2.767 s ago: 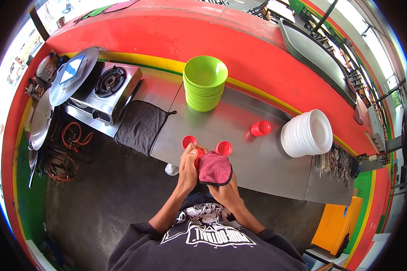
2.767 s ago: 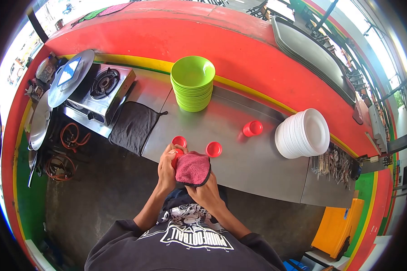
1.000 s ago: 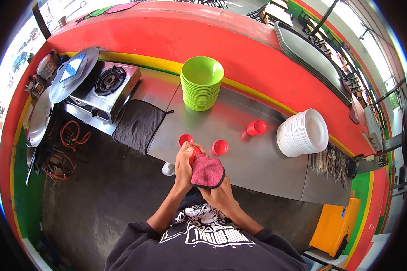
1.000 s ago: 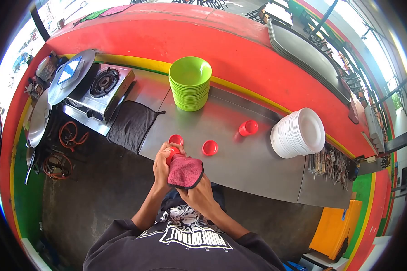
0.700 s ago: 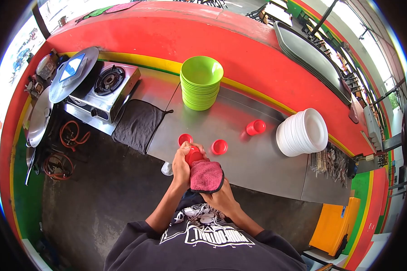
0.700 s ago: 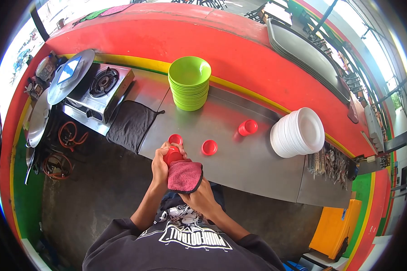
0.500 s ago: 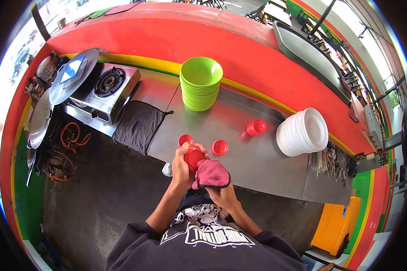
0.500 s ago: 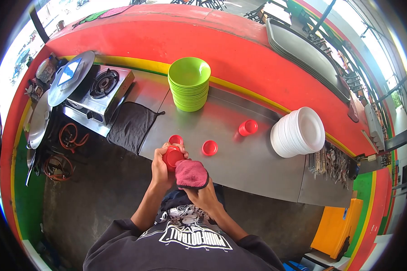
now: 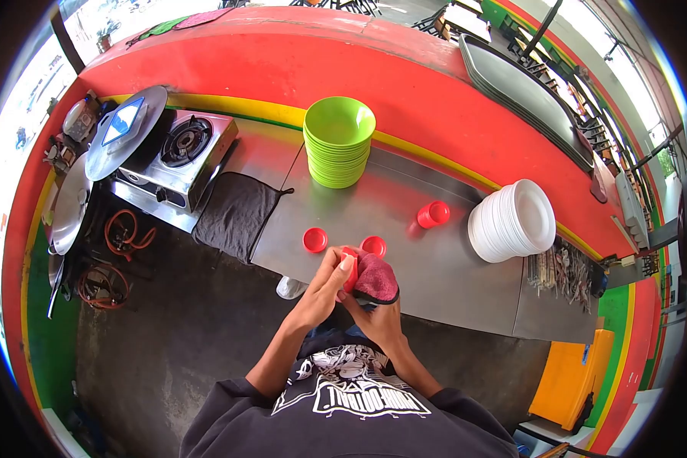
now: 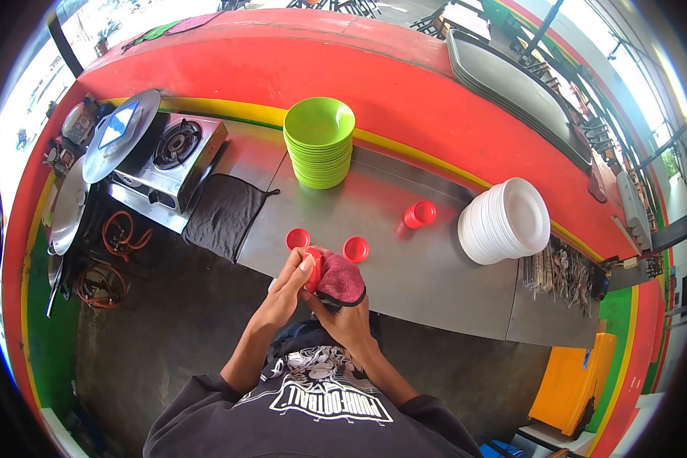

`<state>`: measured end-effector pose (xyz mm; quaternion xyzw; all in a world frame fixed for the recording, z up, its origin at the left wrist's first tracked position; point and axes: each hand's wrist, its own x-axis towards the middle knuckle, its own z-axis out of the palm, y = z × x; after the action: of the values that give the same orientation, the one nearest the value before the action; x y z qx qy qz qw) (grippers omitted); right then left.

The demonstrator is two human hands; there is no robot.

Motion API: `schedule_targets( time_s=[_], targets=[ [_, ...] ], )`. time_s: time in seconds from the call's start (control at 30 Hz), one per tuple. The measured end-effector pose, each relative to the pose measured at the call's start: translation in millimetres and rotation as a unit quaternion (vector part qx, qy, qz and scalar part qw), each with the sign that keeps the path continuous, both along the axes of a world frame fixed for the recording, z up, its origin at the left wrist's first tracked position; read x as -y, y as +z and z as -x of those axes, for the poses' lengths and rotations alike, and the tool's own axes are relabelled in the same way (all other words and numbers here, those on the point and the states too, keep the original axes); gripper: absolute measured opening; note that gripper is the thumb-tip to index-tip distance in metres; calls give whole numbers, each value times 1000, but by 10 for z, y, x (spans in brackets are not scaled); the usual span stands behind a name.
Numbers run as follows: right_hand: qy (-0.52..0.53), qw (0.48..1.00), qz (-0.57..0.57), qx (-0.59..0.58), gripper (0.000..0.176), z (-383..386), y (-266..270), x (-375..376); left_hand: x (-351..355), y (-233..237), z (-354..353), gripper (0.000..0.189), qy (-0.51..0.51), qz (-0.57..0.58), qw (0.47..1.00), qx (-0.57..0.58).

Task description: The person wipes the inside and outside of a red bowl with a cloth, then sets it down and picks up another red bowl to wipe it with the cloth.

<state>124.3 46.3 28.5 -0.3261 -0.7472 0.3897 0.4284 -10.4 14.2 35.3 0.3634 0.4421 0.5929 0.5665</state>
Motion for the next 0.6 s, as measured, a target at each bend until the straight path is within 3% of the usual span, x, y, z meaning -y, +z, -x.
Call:
schedule_targets(
  time_s=[0.17, 0.37, 0.6],
  targets=[
    [16, 999, -26, -24, 41, -34, -144, -22, -7, -138, 1, 20, 25, -15, 998, 52],
    [6, 989, 130, -71, 26, -62, 0, 31, 17, -280, 52, 18, 81, -5, 996, 22],
    [-9, 985, 157, -75, 29, -116, -204, -5, 112, -245, 50, 15, 84, -14, 995, -45]
  ],
)
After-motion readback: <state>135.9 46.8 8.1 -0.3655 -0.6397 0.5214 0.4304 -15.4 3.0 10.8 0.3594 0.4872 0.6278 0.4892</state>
